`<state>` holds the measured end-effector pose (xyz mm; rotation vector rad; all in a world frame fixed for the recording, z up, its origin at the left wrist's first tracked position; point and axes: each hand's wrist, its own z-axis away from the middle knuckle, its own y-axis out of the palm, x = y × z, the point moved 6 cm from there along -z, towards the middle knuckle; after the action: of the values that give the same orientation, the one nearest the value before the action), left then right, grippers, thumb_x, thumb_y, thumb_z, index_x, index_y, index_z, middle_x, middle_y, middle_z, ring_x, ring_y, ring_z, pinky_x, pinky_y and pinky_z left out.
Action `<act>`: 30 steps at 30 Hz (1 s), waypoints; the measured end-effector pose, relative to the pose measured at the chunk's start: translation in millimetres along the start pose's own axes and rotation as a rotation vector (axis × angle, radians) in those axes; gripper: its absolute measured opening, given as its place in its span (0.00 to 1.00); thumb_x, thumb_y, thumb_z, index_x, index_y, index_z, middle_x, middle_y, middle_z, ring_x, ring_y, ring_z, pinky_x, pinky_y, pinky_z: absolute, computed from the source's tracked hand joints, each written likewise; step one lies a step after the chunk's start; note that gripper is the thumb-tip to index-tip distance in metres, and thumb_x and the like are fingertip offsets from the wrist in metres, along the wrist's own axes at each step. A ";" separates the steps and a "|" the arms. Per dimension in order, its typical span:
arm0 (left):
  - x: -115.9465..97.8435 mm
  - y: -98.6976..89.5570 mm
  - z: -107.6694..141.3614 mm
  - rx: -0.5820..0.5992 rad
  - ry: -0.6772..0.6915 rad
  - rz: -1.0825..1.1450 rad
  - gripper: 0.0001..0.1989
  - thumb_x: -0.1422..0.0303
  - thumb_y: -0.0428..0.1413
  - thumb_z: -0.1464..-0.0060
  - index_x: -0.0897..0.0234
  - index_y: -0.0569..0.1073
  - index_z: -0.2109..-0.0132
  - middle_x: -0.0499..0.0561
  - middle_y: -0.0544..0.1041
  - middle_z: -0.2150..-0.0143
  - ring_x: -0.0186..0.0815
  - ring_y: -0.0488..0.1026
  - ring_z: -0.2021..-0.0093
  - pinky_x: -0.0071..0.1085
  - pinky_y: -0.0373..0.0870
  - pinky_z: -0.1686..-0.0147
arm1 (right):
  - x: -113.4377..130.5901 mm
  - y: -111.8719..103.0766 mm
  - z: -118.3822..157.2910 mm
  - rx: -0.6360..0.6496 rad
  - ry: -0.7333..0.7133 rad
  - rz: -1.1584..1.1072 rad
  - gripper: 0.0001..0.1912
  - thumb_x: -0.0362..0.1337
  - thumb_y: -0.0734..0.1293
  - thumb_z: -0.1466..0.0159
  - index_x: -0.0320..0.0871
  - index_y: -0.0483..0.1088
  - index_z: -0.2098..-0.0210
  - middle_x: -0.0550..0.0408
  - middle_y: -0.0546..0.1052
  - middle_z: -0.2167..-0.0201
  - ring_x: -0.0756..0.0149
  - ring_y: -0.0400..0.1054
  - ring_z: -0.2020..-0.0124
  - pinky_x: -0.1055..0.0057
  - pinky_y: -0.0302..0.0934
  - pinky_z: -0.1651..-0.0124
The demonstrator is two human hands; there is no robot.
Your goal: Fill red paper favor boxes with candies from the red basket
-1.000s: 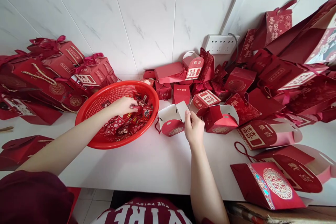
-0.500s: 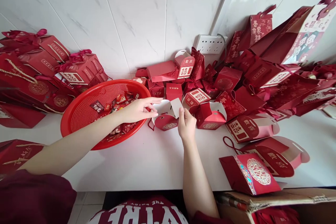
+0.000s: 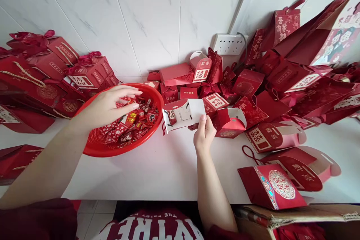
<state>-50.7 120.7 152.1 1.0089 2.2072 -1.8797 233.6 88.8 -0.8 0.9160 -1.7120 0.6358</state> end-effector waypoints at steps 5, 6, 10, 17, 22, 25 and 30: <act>52.6 35.2 -10.0 0.335 -0.046 -0.077 0.22 0.54 0.54 0.39 0.56 0.75 0.43 0.51 0.77 0.43 0.42 0.76 0.47 0.35 0.72 0.46 | -12.9 11.0 -0.5 0.037 0.077 -0.146 0.25 0.56 0.60 0.30 0.44 0.63 0.75 0.63 0.67 0.85 0.67 0.70 0.82 0.72 0.64 0.74; 65.3 47.0 -9.8 0.426 -0.053 -0.116 0.21 0.54 0.53 0.40 0.57 0.76 0.45 0.52 0.78 0.44 0.42 0.76 0.47 0.36 0.71 0.46 | -15.3 13.5 -0.4 0.051 0.090 -0.161 0.25 0.56 0.60 0.30 0.44 0.63 0.75 0.63 0.67 0.86 0.68 0.69 0.82 0.72 0.64 0.75; 105.3 84.2 -5.3 0.651 -0.048 -0.248 0.24 0.59 0.58 0.45 0.59 0.74 0.42 0.55 0.76 0.41 0.45 0.75 0.44 0.36 0.68 0.44 | -21.8 18.7 0.0 0.072 0.114 -0.159 0.25 0.56 0.60 0.30 0.45 0.62 0.75 0.64 0.66 0.86 0.69 0.67 0.84 0.73 0.63 0.77; 107.4 114.6 7.1 0.775 -0.053 -0.282 0.33 0.49 0.61 0.48 0.63 0.72 0.40 0.64 0.67 0.34 0.53 0.73 0.42 0.40 0.67 0.44 | -21.1 17.4 2.1 0.070 0.102 -0.128 0.25 0.56 0.60 0.30 0.45 0.62 0.75 0.64 0.66 0.86 0.70 0.66 0.83 0.74 0.60 0.77; 108.9 127.4 7.4 0.738 -0.078 -0.289 0.29 0.51 0.61 0.48 0.63 0.72 0.44 0.63 0.71 0.40 0.51 0.75 0.48 0.38 0.69 0.50 | -19.0 17.6 3.3 0.076 0.090 -0.094 0.25 0.56 0.59 0.29 0.45 0.63 0.74 0.63 0.67 0.86 0.70 0.65 0.83 0.73 0.60 0.76; 109.8 129.9 6.1 0.740 -0.050 -0.250 0.26 0.55 0.62 0.48 0.64 0.73 0.46 0.60 0.75 0.46 0.48 0.75 0.51 0.36 0.69 0.53 | -17.0 17.5 3.3 0.076 0.075 -0.080 0.26 0.56 0.59 0.29 0.45 0.61 0.75 0.63 0.67 0.86 0.70 0.65 0.83 0.73 0.59 0.76; 104.0 124.0 4.3 0.754 -0.022 -0.189 0.13 0.60 0.56 0.42 0.63 0.76 0.55 0.56 0.79 0.57 0.44 0.76 0.60 0.33 0.68 0.61 | -15.5 17.3 4.1 0.076 0.068 -0.042 0.26 0.55 0.58 0.29 0.45 0.60 0.75 0.63 0.66 0.85 0.70 0.65 0.82 0.73 0.61 0.74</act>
<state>-69.5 165.7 -2.3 0.8428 1.6194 -2.8855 219.6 99.6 -16.4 0.9703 -1.6133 0.6997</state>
